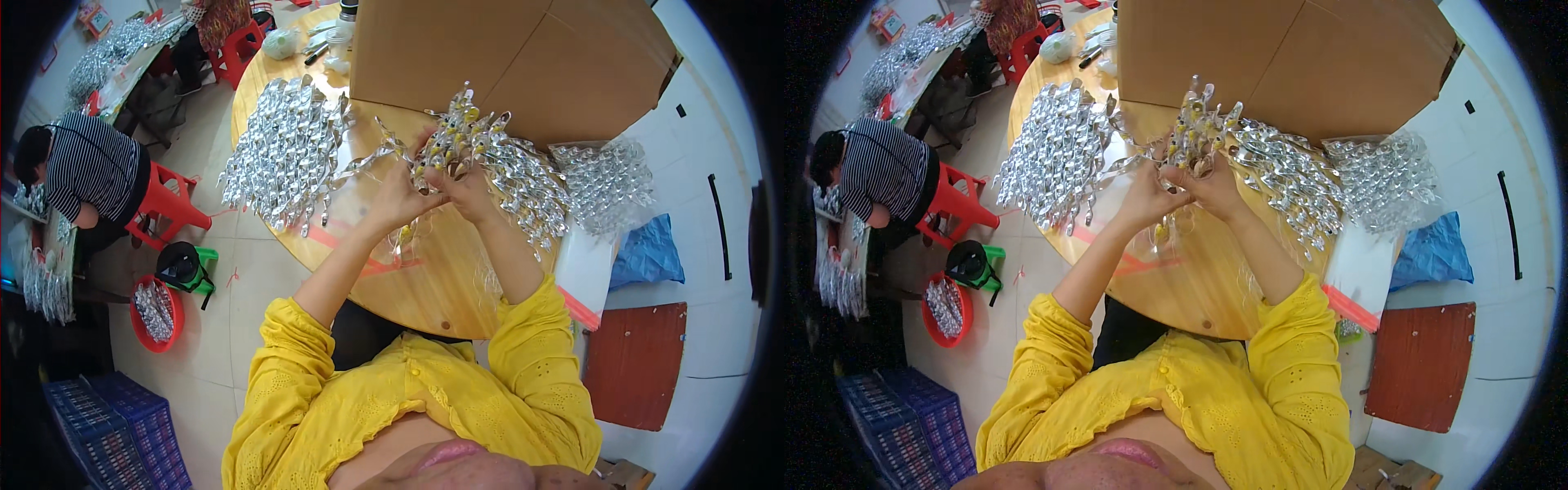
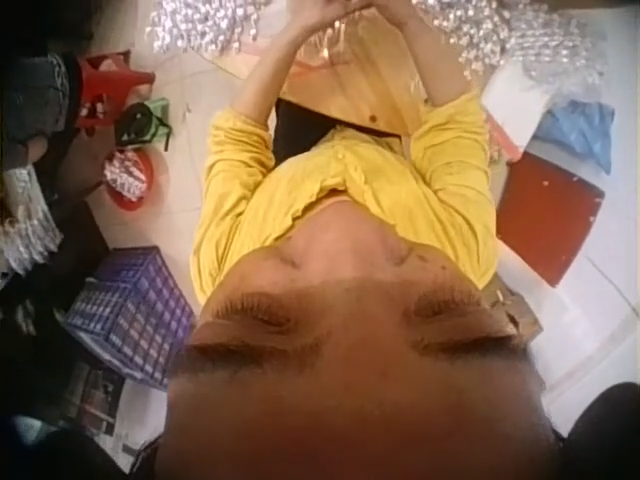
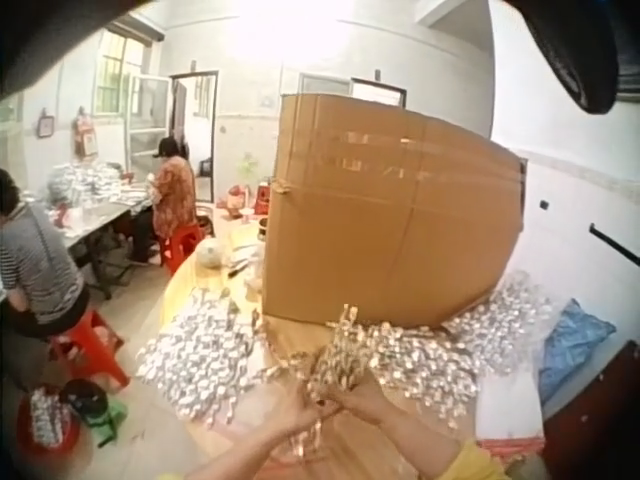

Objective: Packaging silver and gold decorative items into plastic bags and a cardboard box.

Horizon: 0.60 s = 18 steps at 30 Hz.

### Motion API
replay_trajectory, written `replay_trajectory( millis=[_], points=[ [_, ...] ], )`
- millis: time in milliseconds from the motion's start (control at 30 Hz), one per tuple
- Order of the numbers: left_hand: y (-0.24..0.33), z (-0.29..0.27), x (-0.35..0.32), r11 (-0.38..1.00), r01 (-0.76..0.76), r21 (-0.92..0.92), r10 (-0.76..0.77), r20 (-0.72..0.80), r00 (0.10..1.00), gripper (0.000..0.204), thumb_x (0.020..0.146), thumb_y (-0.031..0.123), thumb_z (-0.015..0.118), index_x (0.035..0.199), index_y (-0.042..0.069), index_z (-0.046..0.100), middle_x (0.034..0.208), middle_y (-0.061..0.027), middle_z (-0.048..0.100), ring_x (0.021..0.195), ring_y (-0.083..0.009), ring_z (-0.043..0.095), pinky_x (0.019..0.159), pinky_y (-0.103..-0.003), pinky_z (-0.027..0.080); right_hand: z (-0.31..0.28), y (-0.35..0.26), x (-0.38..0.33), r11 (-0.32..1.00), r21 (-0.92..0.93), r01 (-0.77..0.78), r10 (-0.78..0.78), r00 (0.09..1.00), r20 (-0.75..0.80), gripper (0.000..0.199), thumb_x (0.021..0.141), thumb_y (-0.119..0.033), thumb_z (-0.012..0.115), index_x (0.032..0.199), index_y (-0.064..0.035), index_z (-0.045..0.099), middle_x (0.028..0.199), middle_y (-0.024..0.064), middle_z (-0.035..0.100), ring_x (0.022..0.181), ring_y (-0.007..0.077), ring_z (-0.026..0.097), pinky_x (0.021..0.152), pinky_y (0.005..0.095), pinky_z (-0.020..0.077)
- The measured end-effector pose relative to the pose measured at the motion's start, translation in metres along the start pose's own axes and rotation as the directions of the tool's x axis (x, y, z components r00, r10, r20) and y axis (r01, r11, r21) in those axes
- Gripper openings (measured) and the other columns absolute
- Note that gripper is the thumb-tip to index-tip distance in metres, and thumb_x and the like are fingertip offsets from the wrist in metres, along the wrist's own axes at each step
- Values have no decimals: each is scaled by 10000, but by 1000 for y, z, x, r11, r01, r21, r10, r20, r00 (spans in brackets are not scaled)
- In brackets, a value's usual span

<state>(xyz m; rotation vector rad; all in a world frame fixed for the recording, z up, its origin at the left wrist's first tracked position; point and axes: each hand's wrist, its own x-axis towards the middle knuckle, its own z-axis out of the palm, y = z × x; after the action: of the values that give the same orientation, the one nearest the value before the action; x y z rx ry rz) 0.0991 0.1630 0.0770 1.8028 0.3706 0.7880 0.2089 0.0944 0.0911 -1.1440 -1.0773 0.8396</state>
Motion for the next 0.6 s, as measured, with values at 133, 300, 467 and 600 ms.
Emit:
replay_trajectory(
  millis=[133,300,467,600],
  points=[
    [-12,4,0,997,47,-53,-48,-19,999,615,566,181,732,1078,24,429,1000,-103,533,915,-201,521,785,-305,419,-1,-1,-5,996,12,84,-83,995,-63,577,718,-239,640,1163,-23,344,1097,65,468,997,140,453,841,276,369],
    [-1,2,-4,982,49,-181,-54,-22,998,586,584,171,736,1066,28,435,969,-82,547,882,-153,528,747,-282,434,22,-16,-4,921,60,385,-354,891,-285,455,809,-265,517,1154,-13,358,1082,73,474,982,129,446,842,277,348],
    [11,1,-10,948,55,-315,-80,-67,995,618,559,205,761,1062,33,447,939,-60,557,871,-123,523,730,-269,436,26,-23,-10,922,23,385,-364,889,-278,280,794,-128,541,1013,-29,398,989,47,510,856,96,492,752,227,392],
    [7,-2,-11,978,137,-157,-135,23,991,580,567,179,756,1045,25,465,915,-49,566,843,-119,526,728,-267,433,23,-23,-11,959,-5,283,-271,915,-298,233,813,-95,504,999,-47,371,1000,72,510,857,104,497,752,236,398]
  ],
)
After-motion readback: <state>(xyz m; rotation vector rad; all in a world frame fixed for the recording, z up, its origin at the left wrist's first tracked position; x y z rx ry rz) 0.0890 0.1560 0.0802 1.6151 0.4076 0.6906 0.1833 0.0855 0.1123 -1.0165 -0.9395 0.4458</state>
